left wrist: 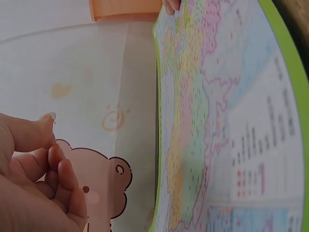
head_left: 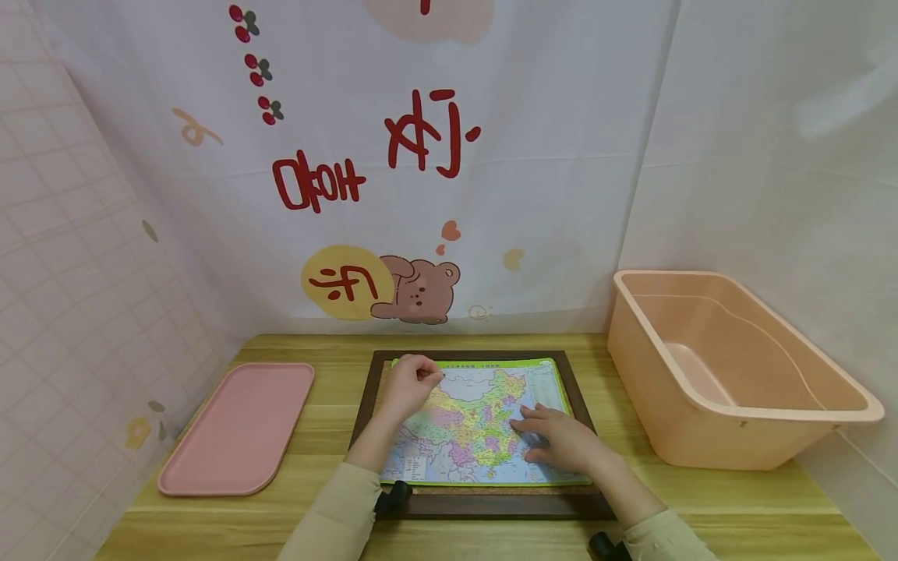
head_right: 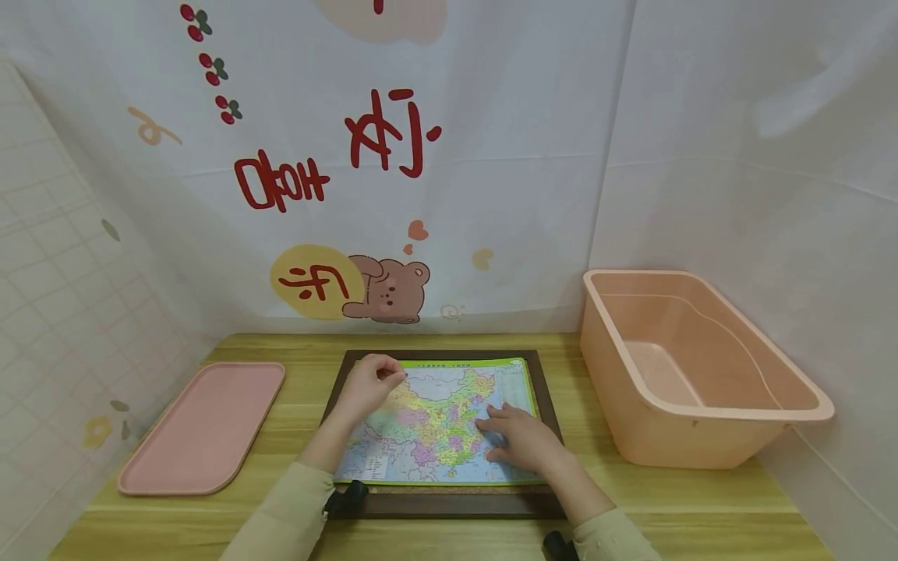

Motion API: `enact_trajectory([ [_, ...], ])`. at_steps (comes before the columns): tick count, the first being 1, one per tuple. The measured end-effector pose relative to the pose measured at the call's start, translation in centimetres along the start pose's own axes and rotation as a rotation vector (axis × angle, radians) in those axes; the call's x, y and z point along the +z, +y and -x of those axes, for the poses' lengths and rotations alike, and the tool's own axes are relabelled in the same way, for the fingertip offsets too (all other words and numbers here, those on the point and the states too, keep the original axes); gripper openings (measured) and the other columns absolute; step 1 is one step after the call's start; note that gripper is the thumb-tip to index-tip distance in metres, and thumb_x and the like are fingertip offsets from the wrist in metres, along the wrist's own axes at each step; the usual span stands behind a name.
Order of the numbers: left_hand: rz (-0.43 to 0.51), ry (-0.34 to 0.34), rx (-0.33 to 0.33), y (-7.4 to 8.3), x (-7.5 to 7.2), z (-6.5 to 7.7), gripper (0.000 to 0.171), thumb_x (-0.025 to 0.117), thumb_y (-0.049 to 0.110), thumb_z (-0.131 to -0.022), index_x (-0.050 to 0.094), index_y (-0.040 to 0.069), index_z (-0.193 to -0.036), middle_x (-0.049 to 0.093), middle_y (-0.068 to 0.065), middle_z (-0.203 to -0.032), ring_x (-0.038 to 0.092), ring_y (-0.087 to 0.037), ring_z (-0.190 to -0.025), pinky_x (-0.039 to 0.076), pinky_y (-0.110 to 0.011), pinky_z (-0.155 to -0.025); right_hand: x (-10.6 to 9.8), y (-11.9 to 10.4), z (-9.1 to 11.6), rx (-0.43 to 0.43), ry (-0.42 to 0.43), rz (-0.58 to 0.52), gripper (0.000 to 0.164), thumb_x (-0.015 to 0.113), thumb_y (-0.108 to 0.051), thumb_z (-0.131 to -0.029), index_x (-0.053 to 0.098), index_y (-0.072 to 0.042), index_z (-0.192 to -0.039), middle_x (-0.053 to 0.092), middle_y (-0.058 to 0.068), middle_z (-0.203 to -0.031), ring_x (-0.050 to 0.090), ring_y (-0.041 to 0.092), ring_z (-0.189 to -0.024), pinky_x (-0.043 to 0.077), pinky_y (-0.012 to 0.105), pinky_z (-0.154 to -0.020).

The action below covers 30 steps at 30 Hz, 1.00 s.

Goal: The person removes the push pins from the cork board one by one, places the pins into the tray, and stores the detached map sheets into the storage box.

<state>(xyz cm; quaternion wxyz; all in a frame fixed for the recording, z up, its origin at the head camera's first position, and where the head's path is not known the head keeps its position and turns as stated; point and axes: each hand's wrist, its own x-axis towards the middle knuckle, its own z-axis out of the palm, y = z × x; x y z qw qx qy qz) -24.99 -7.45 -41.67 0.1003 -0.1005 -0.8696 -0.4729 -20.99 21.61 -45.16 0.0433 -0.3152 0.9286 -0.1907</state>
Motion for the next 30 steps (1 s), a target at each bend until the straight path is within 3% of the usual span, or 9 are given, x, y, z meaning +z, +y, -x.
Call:
enact_trajectory([
  [16,-0.016,0.003,-0.068,-1.3,-2.5,0.3,0.006,0.07,0.007,-0.092,0.069,0.006,-0.086,0.058,-0.007,-0.094,0.051,-0.021,-0.081,0.046,-0.033,-0.072,0.1,0.0,0.0,0.005,0.002,0.003,0.056,0.077,-0.023,-0.084,0.061,-0.003,-0.134,0.048,0.025,-0.143,0.039,0.052,-0.132,0.039,0.064,-0.101],
  [23,-0.038,0.027,-0.064,-3.0,-4.1,0.7,0.006,0.069,0.004,-0.091,0.068,0.004,-0.086,0.059,-0.006,-0.086,0.05,-0.021,-0.077,0.044,-0.034,-0.069,0.2,0.2,0.0,-0.011,0.004,0.013,0.056,0.077,-0.024,-0.084,0.062,-0.003,-0.134,0.049,0.025,-0.142,0.04,0.052,-0.13,0.041,0.064,-0.099],
  [30,-0.076,0.046,-0.115,-4.9,-6.0,1.0,0.005,0.069,0.004,-0.091,0.067,0.003,-0.086,0.059,-0.004,-0.08,0.05,-0.02,-0.073,0.044,-0.033,-0.066,0.2,0.1,0.1,-0.007,0.012,0.009,0.056,0.077,-0.024,-0.084,0.062,-0.004,-0.134,0.049,0.025,-0.142,0.04,0.052,-0.131,0.041,0.064,-0.099],
])
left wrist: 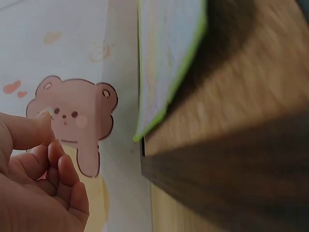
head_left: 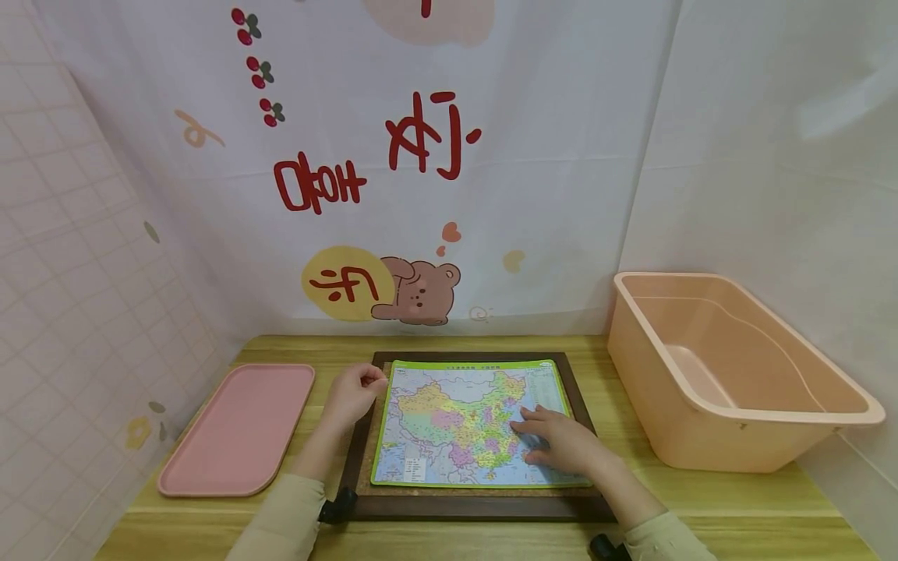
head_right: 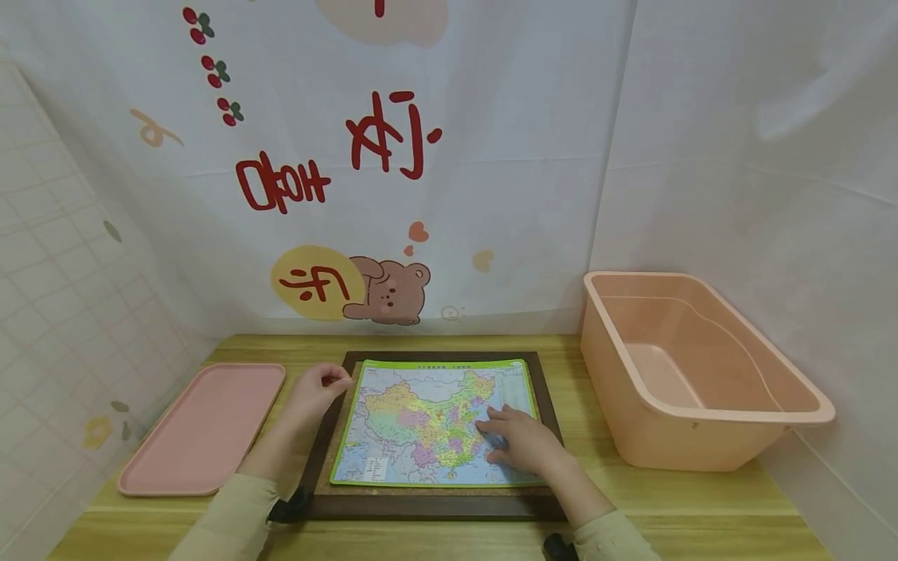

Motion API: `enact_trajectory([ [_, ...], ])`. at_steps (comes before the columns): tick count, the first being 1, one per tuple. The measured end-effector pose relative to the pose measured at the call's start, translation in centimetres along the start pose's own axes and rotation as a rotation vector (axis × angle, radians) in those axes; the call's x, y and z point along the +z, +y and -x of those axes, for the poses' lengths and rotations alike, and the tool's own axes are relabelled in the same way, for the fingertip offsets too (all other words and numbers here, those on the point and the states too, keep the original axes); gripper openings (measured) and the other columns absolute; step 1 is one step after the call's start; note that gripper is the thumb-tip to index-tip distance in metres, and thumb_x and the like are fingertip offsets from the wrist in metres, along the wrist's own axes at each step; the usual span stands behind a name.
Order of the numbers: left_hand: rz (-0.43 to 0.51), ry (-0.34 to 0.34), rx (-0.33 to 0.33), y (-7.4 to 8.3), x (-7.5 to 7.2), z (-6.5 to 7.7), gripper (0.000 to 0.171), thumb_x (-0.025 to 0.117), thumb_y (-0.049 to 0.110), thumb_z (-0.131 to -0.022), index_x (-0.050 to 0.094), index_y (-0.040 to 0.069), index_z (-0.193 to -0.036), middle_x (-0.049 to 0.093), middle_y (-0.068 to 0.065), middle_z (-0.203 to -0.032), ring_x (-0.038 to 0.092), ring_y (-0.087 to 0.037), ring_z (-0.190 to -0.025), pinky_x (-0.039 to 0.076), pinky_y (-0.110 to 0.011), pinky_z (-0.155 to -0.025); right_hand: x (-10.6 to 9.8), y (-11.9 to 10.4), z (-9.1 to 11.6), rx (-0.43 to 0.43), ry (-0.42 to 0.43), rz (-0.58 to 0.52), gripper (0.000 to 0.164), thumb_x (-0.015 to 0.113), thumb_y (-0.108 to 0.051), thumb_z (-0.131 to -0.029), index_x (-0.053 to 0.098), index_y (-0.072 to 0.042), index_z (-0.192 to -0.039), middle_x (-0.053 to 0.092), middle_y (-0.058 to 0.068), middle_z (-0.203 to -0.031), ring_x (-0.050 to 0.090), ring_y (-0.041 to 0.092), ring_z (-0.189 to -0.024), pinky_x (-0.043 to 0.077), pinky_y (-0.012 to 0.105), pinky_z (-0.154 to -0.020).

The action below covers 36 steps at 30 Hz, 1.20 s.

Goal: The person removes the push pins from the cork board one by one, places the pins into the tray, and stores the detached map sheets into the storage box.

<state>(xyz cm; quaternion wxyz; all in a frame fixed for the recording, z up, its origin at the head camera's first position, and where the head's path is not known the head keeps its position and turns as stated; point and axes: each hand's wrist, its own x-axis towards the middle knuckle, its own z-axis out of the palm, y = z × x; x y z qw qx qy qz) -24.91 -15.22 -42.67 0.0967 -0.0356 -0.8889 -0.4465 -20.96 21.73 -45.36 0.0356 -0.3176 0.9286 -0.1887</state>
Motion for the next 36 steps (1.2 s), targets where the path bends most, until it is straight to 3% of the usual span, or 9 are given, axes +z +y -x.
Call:
enact_trajectory([
  [6,0.003,-0.008,-0.039,-1.9,-1.7,0.2,0.006,0.067,0.005,-0.093,0.067,0.0,-0.09,0.06,-0.006,-0.081,0.052,-0.021,-0.075,0.044,-0.034,-0.066,0.0,0.1,0.1,0.0,-0.002,-0.006,0.056,0.077,-0.025,-0.085,0.062,-0.004,-0.134,0.049,0.025,-0.142,0.04,0.052,-0.131,0.041,0.064,-0.099],
  [11,-0.058,0.0,-0.073,-3.0,-3.1,0.2,0.009,0.067,0.009,-0.094,0.068,0.0,-0.093,0.062,-0.006,-0.084,0.054,-0.022,-0.077,0.045,-0.035,-0.068,0.1,0.2,0.1,-0.003,0.002,-0.011,0.056,0.077,-0.025,-0.085,0.062,-0.004,-0.134,0.049,0.025,-0.142,0.04,0.052,-0.13,0.041,0.064,-0.099],
  [22,-0.13,0.039,-0.061,-4.2,-6.3,0.8,0.013,0.067,0.009,-0.094,0.068,-0.003,-0.094,0.063,-0.01,-0.085,0.056,-0.025,-0.079,0.046,-0.039,-0.07,0.2,0.3,0.0,0.002,-0.002,-0.013,0.057,0.077,-0.025,-0.084,0.061,-0.005,-0.135,0.049,0.024,-0.143,0.04,0.052,-0.131,0.04,0.064,-0.1],
  [27,-0.133,0.078,-0.085,-5.1,-7.8,0.9,0.011,0.066,0.008,-0.094,0.068,-0.002,-0.09,0.061,-0.01,-0.085,0.052,-0.025,-0.079,0.043,-0.038,-0.072,0.1,0.1,0.0,0.005,-0.004,-0.013,0.056,0.077,-0.025,-0.085,0.061,-0.004,-0.135,0.049,0.024,-0.143,0.04,0.052,-0.131,0.04,0.064,-0.1],
  [33,-0.18,0.071,-0.107,-6.1,-9.7,1.4,0.021,0.061,0.011,-0.097,0.067,-0.008,-0.104,0.065,-0.02,-0.098,0.058,-0.033,-0.09,0.047,-0.045,-0.078,0.0,0.1,0.0,0.005,-0.004,-0.008,0.056,0.077,-0.025,-0.085,0.062,-0.004,-0.134,0.049,0.025,-0.143,0.04,0.052,-0.131,0.04,0.064,-0.1],
  [36,-0.196,0.08,-0.114,-6.5,-10.5,1.6,0.023,0.062,0.012,-0.097,0.067,-0.009,-0.104,0.066,-0.021,-0.098,0.058,-0.032,-0.087,0.048,-0.041,-0.073,0.0,0.0,0.0,0.008,-0.006,-0.016,0.056,0.077,-0.025,-0.085,0.061,-0.004,-0.134,0.048,0.025,-0.143,0.039,0.052,-0.131,0.039,0.064,-0.1],
])
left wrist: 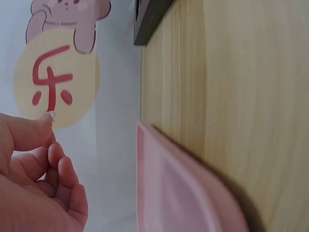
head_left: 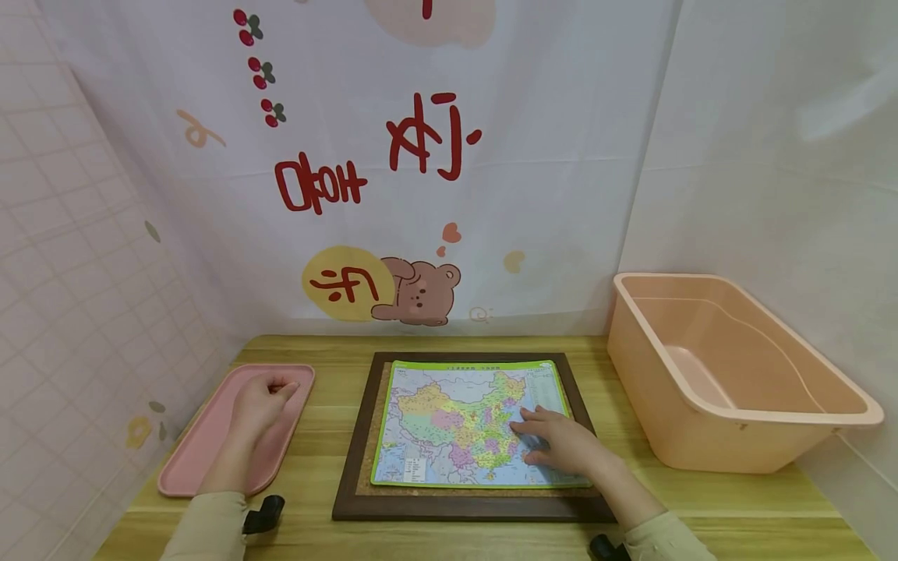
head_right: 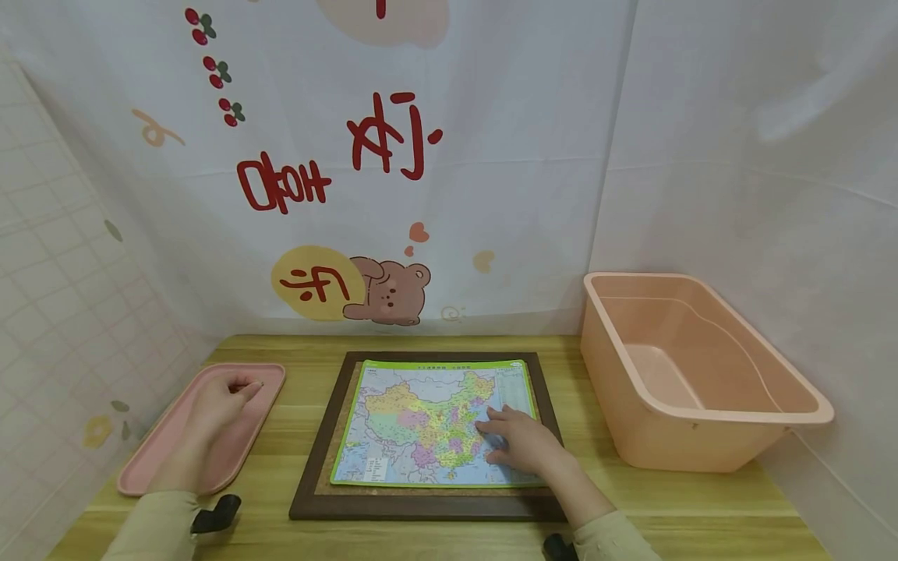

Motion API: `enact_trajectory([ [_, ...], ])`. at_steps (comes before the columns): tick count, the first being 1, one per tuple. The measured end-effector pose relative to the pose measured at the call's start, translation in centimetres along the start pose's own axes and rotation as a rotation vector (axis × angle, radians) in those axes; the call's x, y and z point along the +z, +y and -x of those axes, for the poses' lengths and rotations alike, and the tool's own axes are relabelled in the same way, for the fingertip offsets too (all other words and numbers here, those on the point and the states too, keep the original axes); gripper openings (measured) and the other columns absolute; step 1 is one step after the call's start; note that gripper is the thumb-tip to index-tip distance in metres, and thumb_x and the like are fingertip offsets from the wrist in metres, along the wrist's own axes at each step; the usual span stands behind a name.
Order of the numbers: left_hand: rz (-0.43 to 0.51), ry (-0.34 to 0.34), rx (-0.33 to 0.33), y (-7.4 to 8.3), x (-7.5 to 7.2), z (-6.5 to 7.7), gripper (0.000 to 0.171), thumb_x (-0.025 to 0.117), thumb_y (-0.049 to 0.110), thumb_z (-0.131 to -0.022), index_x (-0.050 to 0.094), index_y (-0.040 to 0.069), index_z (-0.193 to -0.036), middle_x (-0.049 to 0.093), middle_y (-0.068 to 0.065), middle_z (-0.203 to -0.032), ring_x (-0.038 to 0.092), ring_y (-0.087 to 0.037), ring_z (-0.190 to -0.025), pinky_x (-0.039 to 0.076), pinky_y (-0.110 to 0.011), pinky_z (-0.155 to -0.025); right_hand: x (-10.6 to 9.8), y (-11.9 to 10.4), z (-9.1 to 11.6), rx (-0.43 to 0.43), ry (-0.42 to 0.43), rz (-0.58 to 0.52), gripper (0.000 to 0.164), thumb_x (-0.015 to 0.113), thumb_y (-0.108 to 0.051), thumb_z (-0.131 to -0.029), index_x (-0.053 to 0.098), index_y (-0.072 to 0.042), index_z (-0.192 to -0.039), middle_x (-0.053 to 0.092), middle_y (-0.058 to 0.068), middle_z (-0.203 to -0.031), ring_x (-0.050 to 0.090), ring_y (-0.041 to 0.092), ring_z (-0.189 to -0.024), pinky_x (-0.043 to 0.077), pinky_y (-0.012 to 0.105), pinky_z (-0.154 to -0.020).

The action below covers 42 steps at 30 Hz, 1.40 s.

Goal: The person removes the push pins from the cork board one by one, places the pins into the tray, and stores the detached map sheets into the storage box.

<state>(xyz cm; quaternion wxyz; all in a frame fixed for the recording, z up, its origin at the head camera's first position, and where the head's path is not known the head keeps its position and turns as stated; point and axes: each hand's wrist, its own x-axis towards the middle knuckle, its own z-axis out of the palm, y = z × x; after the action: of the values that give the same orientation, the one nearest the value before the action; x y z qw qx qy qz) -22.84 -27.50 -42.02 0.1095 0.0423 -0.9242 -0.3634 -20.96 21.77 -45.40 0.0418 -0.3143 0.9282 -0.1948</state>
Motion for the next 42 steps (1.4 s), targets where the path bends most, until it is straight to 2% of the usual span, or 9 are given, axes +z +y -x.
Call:
enact_trajectory([
  [4,-0.026,0.014,0.006,-0.7,-0.8,0.0,0.022,0.063,0.012,-0.096,0.068,-0.009,-0.101,0.066,-0.02,-0.094,0.058,-0.028,-0.083,0.046,-0.037,-0.069,0.0,0.0,0.0,0.0,0.003,0.001,0.056,0.077,-0.025,-0.085,0.062,-0.004,-0.134,0.049,0.024,-0.143,0.039,0.051,-0.131,0.039,0.064,-0.101],
  [8,-0.056,0.0,-0.001,-1.5,-1.2,-0.1,0.021,0.063,0.013,-0.096,0.067,-0.007,-0.096,0.066,-0.018,-0.09,0.057,-0.026,-0.08,0.046,-0.038,-0.069,0.1,0.1,0.1,-0.001,0.002,0.002,0.057,0.077,-0.026,-0.084,0.062,-0.004,-0.134,0.049,0.024,-0.143,0.039,0.052,-0.131,0.039,0.064,-0.101],
  [15,-0.083,-0.024,-0.017,-2.9,-1.6,-0.4,0.021,0.063,0.013,-0.095,0.066,-0.007,-0.095,0.066,-0.018,-0.091,0.058,-0.028,-0.081,0.046,-0.039,-0.07,0.2,0.2,0.1,-0.002,0.0,0.004,0.057,0.076,-0.026,-0.085,0.061,-0.004,-0.135,0.048,0.024,-0.143,0.039,0.052,-0.131,0.04,0.064,-0.1],
  [21,-0.12,-0.045,-0.025,-3.6,-1.8,-0.8,0.02,0.064,0.015,-0.093,0.067,-0.003,-0.087,0.065,-0.015,-0.085,0.056,-0.024,-0.076,0.044,-0.038,-0.067,0.2,0.2,0.1,-0.005,0.005,0.007,0.057,0.077,-0.026,-0.085,0.061,-0.004,-0.135,0.049,0.025,-0.143,0.039,0.052,-0.132,0.04,0.064,-0.1],
  [26,-0.128,-0.097,-0.054,-3.9,-1.9,-1.1,0.022,0.062,0.015,-0.094,0.066,-0.007,-0.093,0.065,-0.017,-0.088,0.057,-0.026,-0.076,0.046,-0.037,-0.065,0.2,0.2,0.1,-0.011,0.007,0.005,0.056,0.077,-0.025,-0.084,0.061,-0.004,-0.134,0.049,0.025,-0.142,0.04,0.052,-0.131,0.04,0.064,-0.099],
  [31,-0.137,-0.177,-0.077,-4.1,-2.1,-1.3,0.026,0.061,0.015,-0.095,0.064,-0.01,-0.098,0.065,-0.019,-0.089,0.058,-0.025,-0.074,0.048,-0.036,-0.061,0.1,0.1,0.0,-0.008,0.002,0.004,0.056,0.076,-0.024,-0.085,0.061,-0.004,-0.135,0.049,0.025,-0.143,0.039,0.052,-0.131,0.04,0.064,-0.1],
  [36,-0.174,-0.255,-0.096,-4.3,-2.2,-1.9,0.03,0.062,0.017,-0.094,0.062,-0.012,-0.101,0.063,-0.022,-0.094,0.06,-0.03,-0.08,0.051,-0.044,-0.068,0.1,0.0,0.0,-0.006,0.002,0.005,0.056,0.076,-0.024,-0.085,0.061,-0.004,-0.135,0.049,0.025,-0.142,0.039,0.052,-0.132,0.04,0.064,-0.1],
  [42,-0.208,-0.276,-0.108,-4.6,-2.0,-2.5,0.028,0.063,0.018,-0.092,0.062,-0.009,-0.097,0.063,-0.021,-0.094,0.059,-0.033,-0.085,0.049,-0.048,-0.075,0.2,0.2,-0.1,-0.007,0.001,0.01,0.056,0.076,-0.024,-0.085,0.061,-0.004,-0.135,0.049,0.025,-0.142,0.039,0.052,-0.132,0.04,0.064,-0.1],
])
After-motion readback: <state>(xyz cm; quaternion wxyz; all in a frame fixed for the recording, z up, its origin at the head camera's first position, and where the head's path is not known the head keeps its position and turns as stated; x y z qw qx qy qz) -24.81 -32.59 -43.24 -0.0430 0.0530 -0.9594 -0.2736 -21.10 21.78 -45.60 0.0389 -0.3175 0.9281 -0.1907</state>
